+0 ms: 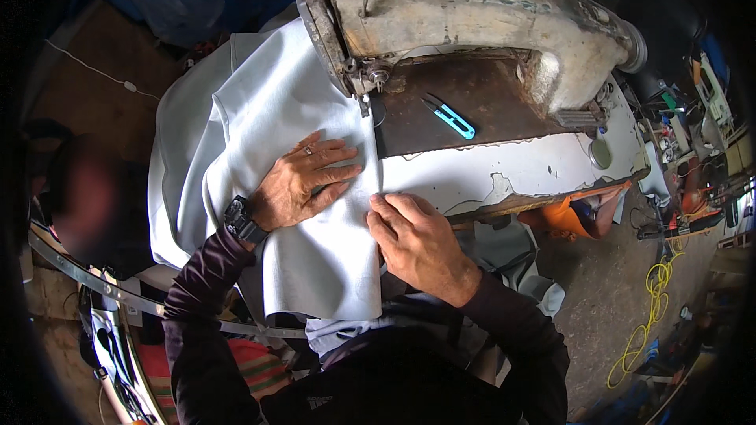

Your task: Using an industrial sewing machine to sew seams on large pieces of white upholstery fabric.

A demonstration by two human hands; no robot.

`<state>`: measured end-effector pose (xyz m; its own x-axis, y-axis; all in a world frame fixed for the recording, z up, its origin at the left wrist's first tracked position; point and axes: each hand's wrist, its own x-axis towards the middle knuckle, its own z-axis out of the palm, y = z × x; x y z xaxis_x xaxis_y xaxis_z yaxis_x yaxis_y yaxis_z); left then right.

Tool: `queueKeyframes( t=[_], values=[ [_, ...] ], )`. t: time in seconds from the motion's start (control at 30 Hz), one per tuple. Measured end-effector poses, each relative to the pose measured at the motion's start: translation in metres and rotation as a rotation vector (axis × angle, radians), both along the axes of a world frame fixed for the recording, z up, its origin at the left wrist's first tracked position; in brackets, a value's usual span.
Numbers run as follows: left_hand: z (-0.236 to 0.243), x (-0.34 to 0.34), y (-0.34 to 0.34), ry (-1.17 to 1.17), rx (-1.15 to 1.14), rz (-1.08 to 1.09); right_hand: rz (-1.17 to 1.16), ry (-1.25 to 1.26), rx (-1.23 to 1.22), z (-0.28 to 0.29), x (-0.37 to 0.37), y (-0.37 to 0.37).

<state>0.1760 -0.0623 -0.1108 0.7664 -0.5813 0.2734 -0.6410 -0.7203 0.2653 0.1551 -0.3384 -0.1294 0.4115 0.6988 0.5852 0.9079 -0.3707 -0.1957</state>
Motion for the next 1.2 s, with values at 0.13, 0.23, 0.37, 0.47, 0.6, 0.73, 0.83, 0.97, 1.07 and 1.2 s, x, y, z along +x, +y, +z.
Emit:
queueKeyframes(
  t=[0.13, 0.23, 0.37, 0.47, 0.6, 0.73, 0.83, 0.97, 1.07, 1.2],
  values=[
    [-0.001, 0.010, 0.007, 0.030, 0.004, -0.007, -0.014, 0.035, 0.000, 0.003, 0.007, 0.005],
    [-0.004, 0.019, 0.012, 0.017, 0.027, -0.011, -0.006, 0.016, -0.025, 0.004, 0.017, 0.007],
    [-0.007, 0.028, 0.015, 0.000, 0.039, -0.024, -0.001, 0.012, -0.051, 0.004, 0.025, 0.010],
    [-0.008, 0.034, 0.018, -0.020, 0.045, -0.023, -0.008, -0.004, -0.061, 0.004, 0.031, 0.012],
    [-0.010, 0.043, 0.021, -0.069, 0.044, -0.049, -0.008, -0.003, -0.079, 0.005, 0.040, 0.015],
    [-0.011, 0.053, 0.024, -0.090, 0.036, -0.040, -0.005, 0.033, -0.067, 0.007, 0.050, 0.017],
    [-0.010, 0.061, 0.026, -0.088, 0.024, -0.027, -0.006, 0.057, -0.069, 0.008, 0.059, 0.020],
    [-0.011, 0.072, 0.030, -0.099, 0.011, -0.035, -0.006, 0.083, -0.047, 0.008, 0.073, 0.024],
    [-0.013, 0.082, 0.033, -0.134, 0.006, -0.044, -0.012, 0.061, -0.050, 0.007, 0.082, 0.028],
    [-0.011, 0.092, 0.037, -0.107, 0.005, -0.027, -0.018, 0.072, -0.055, 0.005, 0.092, 0.032]
  ],
)
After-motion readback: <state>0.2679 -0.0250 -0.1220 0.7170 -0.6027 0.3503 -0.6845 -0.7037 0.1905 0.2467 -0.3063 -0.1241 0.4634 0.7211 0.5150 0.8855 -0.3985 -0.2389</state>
